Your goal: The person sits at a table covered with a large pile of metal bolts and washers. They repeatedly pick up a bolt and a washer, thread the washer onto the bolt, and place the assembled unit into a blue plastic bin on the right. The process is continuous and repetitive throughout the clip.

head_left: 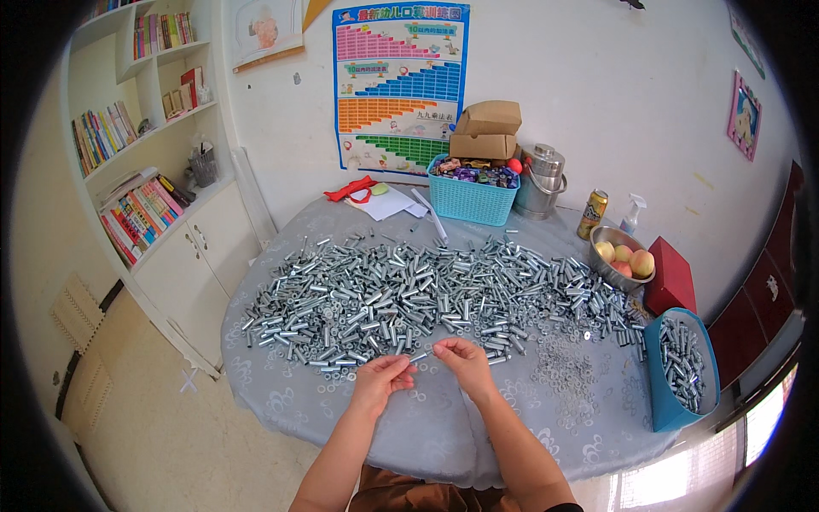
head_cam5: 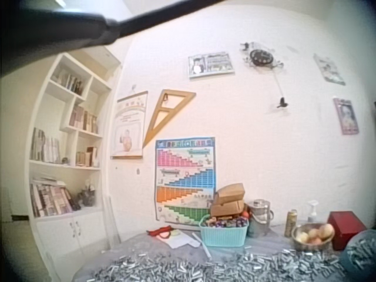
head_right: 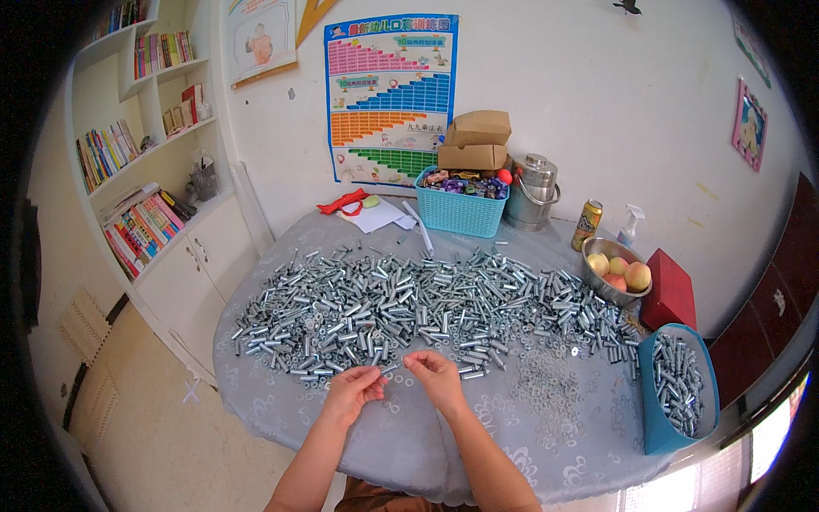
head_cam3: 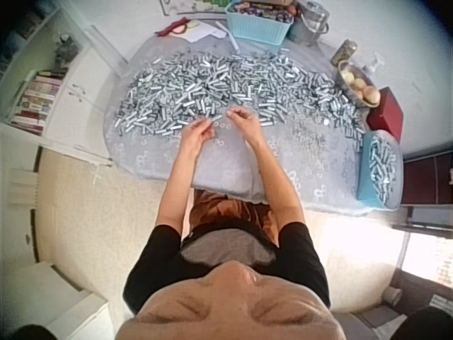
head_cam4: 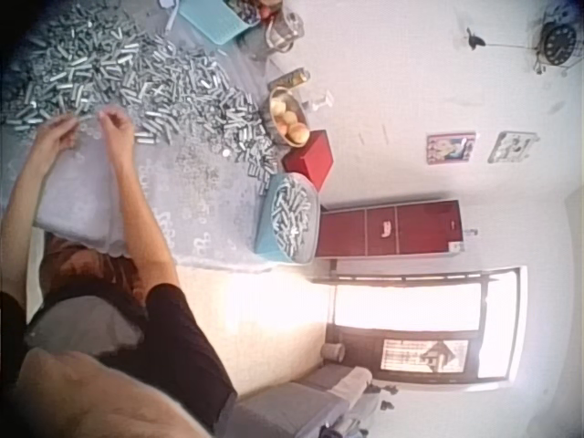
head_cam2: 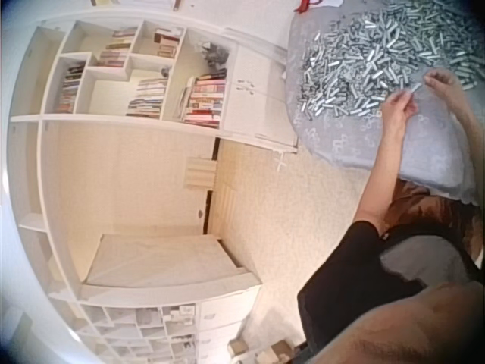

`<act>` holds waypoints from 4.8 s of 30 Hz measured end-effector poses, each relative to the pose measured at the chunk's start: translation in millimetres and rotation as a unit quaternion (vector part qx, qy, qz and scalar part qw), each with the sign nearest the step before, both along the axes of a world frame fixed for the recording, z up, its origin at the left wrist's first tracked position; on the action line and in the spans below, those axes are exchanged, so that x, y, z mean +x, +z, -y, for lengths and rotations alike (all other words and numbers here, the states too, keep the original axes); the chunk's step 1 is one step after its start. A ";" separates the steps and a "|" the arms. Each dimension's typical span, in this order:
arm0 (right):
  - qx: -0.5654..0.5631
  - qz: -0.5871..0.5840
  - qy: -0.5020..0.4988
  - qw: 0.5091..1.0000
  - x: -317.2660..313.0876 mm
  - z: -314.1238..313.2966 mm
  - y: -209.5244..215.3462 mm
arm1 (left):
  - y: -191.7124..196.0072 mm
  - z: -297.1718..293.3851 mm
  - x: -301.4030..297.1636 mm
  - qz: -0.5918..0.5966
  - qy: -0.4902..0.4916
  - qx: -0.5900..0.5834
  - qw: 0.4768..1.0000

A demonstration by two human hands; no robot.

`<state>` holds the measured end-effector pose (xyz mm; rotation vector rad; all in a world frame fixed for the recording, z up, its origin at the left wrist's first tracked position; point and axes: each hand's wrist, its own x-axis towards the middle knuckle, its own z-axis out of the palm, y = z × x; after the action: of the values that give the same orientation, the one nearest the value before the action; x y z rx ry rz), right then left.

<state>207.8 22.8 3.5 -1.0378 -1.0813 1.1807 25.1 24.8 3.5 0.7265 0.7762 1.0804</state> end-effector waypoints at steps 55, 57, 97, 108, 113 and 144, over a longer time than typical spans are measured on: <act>0.007 0.193 -0.038 0.980 -1.3 11.1 27.6 | -1.4 2.4 7.3 -0.019 0.020 0.048 0.998; 0.031 0.164 -0.025 0.986 0.3 10.0 22.9 | -4.3 0.7 6.9 -0.001 0.042 0.044 0.998; 0.065 0.282 -0.185 0.939 26.4 -2.0 7.7 | 9.4 9.6 18.0 -0.074 0.086 0.148 0.982; 0.249 0.484 -0.410 0.732 62.7 -3.4 18.3 | 0.8 -2.3 0.9 -0.023 0.331 0.104 0.938; 0.301 0.468 -0.231 0.798 19.2 1.2 14.5 | 2.8 -7.0 -3.3 -0.018 0.383 0.098 0.919; 0.131 0.265 -0.192 0.936 2.1 -22.9 2.6 | 16.9 -8.2 3.1 -0.604 0.150 0.359 0.695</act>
<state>209.9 45.7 6.1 -1.3166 -1.3281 0.4311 28.2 33.1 20.4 2.1673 1.6464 1.1132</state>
